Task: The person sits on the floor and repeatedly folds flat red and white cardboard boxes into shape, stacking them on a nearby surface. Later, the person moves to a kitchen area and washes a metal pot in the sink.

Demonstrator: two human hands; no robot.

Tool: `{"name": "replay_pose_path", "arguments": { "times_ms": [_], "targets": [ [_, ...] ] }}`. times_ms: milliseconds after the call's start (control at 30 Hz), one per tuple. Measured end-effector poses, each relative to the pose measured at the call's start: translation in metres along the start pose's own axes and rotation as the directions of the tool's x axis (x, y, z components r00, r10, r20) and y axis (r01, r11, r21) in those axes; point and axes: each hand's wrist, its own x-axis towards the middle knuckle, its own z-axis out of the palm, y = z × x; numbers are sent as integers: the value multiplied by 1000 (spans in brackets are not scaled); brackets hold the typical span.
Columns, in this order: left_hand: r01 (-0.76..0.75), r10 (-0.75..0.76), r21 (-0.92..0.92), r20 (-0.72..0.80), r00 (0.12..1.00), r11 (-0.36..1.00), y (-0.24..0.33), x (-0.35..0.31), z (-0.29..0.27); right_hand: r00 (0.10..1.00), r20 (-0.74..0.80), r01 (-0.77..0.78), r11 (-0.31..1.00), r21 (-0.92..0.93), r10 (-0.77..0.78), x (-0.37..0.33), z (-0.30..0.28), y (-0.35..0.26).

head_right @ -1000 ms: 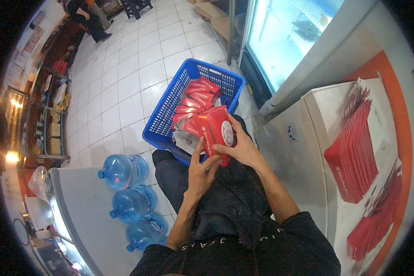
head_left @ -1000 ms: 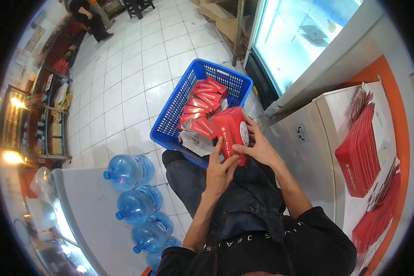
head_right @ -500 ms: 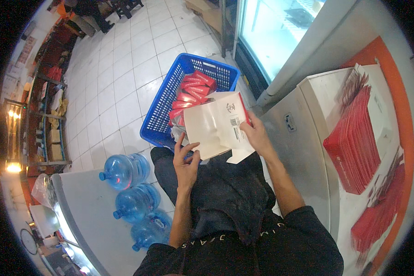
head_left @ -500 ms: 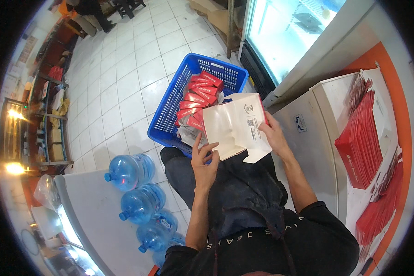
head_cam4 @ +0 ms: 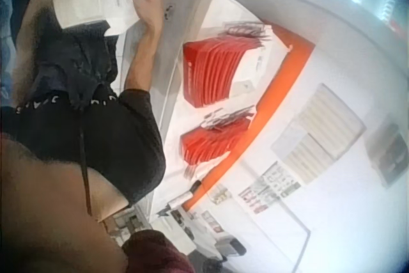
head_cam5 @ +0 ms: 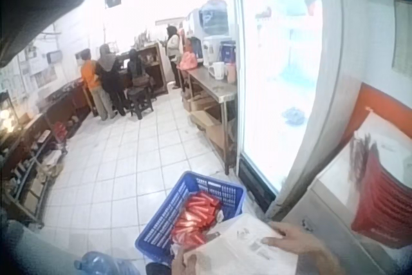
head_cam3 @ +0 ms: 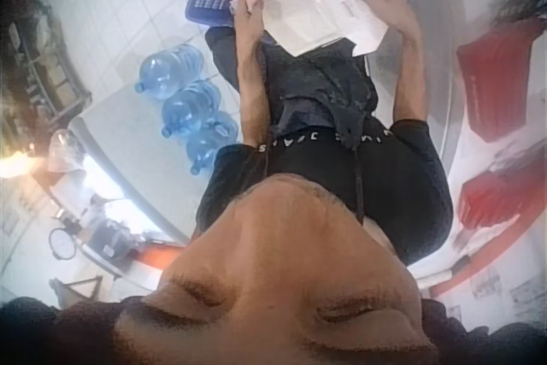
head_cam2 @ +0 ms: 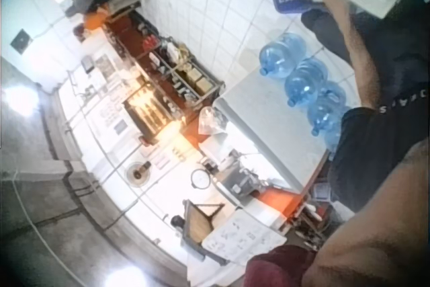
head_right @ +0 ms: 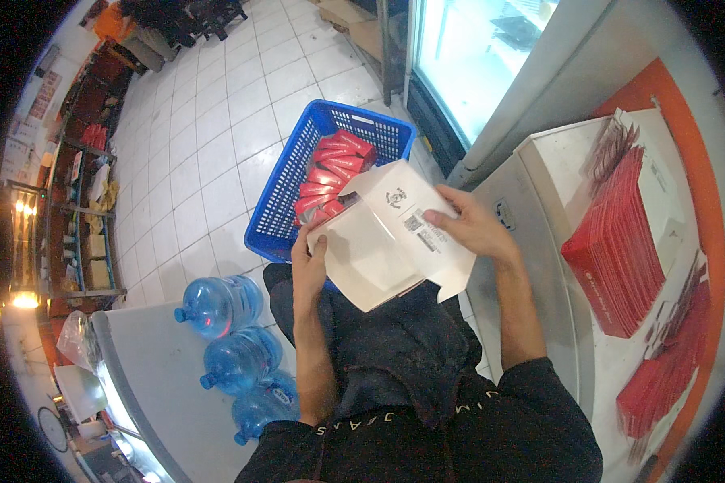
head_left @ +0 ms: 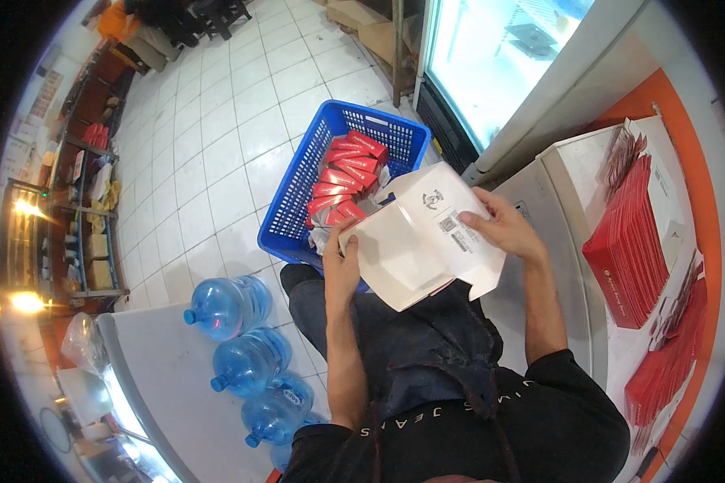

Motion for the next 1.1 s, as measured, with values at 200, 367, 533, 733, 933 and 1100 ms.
{"name": "replay_pose_path", "arguments": {
  "times_ms": [200, 367, 533, 733, 933, 1100],
  "targets": [
    [103, -104, 16, 190, 976, 995, -13, -6, -1, 998, -10, -62, 998, -7, 62, 1, -17, 18],
    [-302, 364, 650, 42, 931, 697, 30, -35, 40, 996, -19, -83, 994, -72, 82, 2, -19, 41],
    [-659, 126, 699, 654, 746, 278, 12, -45, 70, 983, 138, -95, 980, -173, 120, 15, -32, 65],
    [-600, -395, 674, 739, 545, 432, -6, -44, 112, 981, 118, -107, 931, -349, 157, 21, -40, 68],
    [-540, -510, 685, 726, 460, 488, -5, -57, 103, 948, -61, -282, 731, -621, 314, 45, -61, 122],
    [-480, -454, 733, 677, 578, 482, -19, -75, 102, 990, -134, -135, 623, -770, 50, 25, -43, 165]
  ]
}}
